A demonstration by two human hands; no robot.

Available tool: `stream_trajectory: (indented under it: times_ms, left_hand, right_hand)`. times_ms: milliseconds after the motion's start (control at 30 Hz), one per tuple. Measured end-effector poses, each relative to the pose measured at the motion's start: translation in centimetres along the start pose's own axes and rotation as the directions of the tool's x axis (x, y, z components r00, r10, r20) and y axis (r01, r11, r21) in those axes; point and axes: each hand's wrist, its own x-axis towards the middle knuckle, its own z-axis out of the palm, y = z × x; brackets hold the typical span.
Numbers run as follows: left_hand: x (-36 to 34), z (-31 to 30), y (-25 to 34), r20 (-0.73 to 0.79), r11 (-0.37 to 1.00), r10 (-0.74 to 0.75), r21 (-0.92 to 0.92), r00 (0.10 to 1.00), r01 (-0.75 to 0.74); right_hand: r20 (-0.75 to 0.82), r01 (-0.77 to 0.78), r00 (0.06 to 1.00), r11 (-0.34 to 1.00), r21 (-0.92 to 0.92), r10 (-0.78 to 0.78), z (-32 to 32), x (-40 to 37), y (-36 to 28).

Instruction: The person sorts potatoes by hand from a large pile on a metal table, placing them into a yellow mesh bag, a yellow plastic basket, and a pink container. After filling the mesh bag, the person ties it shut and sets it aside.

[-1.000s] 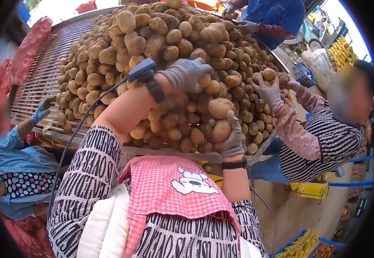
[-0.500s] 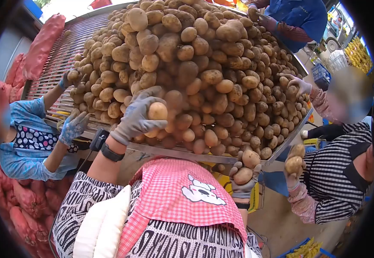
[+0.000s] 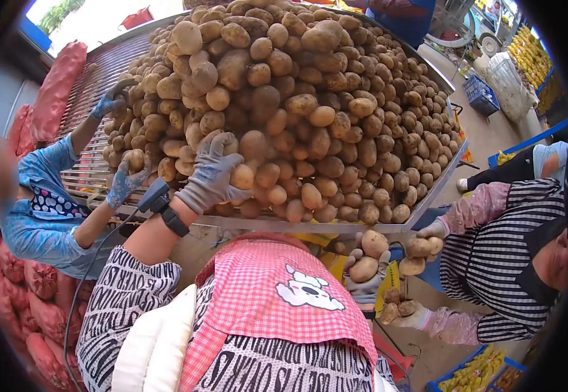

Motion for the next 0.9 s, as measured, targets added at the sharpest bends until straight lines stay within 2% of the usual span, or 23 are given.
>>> stream_trajectory:
  times_ms: [100,133,167,233,267,300,367,400,433,467,500,567,600,633,700,733,800,833,900]
  left_hand:
    - [0.6,1.0,1.2,-0.015,0.998,0.038,-0.046,0.999,-0.038]
    - [1.1,0.3,1.9,0.037,0.998,-0.034,-0.049,0.999,0.036]
    - [1.6,0.2,2.0,0.044,0.998,-0.025,-0.056,0.999,0.028]
    - [2.7,0.3,1.5,-0.11,0.956,-0.232,-0.209,0.966,0.206]
    - [3.0,0.4,1.5,-0.164,0.918,-0.293,-0.325,0.942,0.229]
    - [2.8,0.3,1.9,-0.154,0.919,-0.282,-0.328,0.947,0.22]
    - [2.5,-0.3,2.8,-0.27,0.877,-0.257,-0.468,0.928,0.107]
    - [1.8,0.2,3.0,-0.144,0.693,-0.269,-0.716,0.952,0.087]
    - [1.3,-0.1,4.6,0.035,0.356,-0.267,-0.925,0.963,0.132]
    - [0.9,0.3,5.9,0.183,0.107,-0.214,-0.972,0.96,0.209]
    - [0.5,0.6,7.4,0.324,-0.148,-0.124,-0.941,0.938,0.305]
    - [0.5,1.9,11.2,0.481,-0.43,0.116,-0.764,0.869,0.481]
    - [0.7,6.5,12.1,0.478,-0.392,0.372,-0.696,0.795,0.602]
    - [0.4,9.1,12.2,0.497,-0.355,0.447,-0.664,0.743,0.658]
    - [1.6,10.3,16.1,0.536,-0.183,0.437,-0.733,0.722,0.655]
    - [1.9,10.9,17.0,0.54,-0.188,0.463,-0.715,0.703,0.673]
    - [2.6,12.8,18.1,0.585,-0.07,0.487,-0.714,0.648,0.697]
    - [2.8,14.5,18.6,0.589,-0.069,0.509,-0.699,0.628,0.712]
    - [2.8,18.2,20.3,0.569,-0.054,0.715,-0.534,0.406,0.843]
  right_hand:
    - [-0.015,0.019,1.0,1.0,0.019,-0.019,-1.0,-1.2,-0.2]
    - [-0.025,0.031,0.999,0.999,0.031,-0.031,-1.4,-1.8,-0.3]
    - [-0.034,0.039,0.999,0.998,0.039,-0.038,-1.8,-2.2,-0.4]
    - [-0.048,0.061,0.997,0.996,0.063,-0.058,-2.7,-3.0,-0.6]
    - [-0.062,0.07,0.996,0.994,0.078,-0.066,-3.1,-3.7,-0.5]
    - [-0.077,0.081,0.994,0.992,0.092,-0.074,-3.5,-4.3,-0.6]
    - [-0.104,0.104,0.99,0.987,0.126,-0.091,-4.5,-5.5,-0.4]
    - [-0.121,0.118,0.988,0.982,0.148,-0.101,-5.1,-6.3,-0.3]
    - [-0.138,0.126,0.985,0.978,0.165,-0.104,-5.6,-7.0,-0.2]
    - [-0.155,0.141,0.981,0.972,0.186,-0.113,-6.2,-7.8,0.1]
    - [-0.18,0.162,0.976,0.964,0.209,-0.125,-6.6,-8.7,0.3]
    - [-0.201,0.205,0.967,0.948,0.242,-0.158,-7.6,-9.5,0.9]
    - [-0.286,0.273,0.937,0.934,0.232,-0.202,-8.2,-10.2,1.1]
    - [-0.361,0.315,0.905,0.925,0.211,-0.226,-8.6,-10.2,1.2]
    - [-0.361,0.356,0.899,0.891,0.28,-0.246,-12.8,-9.4,1.0]
    - [-0.366,0.366,0.892,0.901,0.235,-0.267,-13.9,-9.8,0.8]
    - [-0.397,0.387,0.87,0.905,0.179,-0.293,-14.8,-10.6,0.5]
    - [-0.417,0.409,0.856,0.894,0.182,-0.306,-14.7,-11.2,0.4]
    - [-0.488,0.445,0.821,0.867,0.223,-0.296,-14.1,-12.1,-0.3]
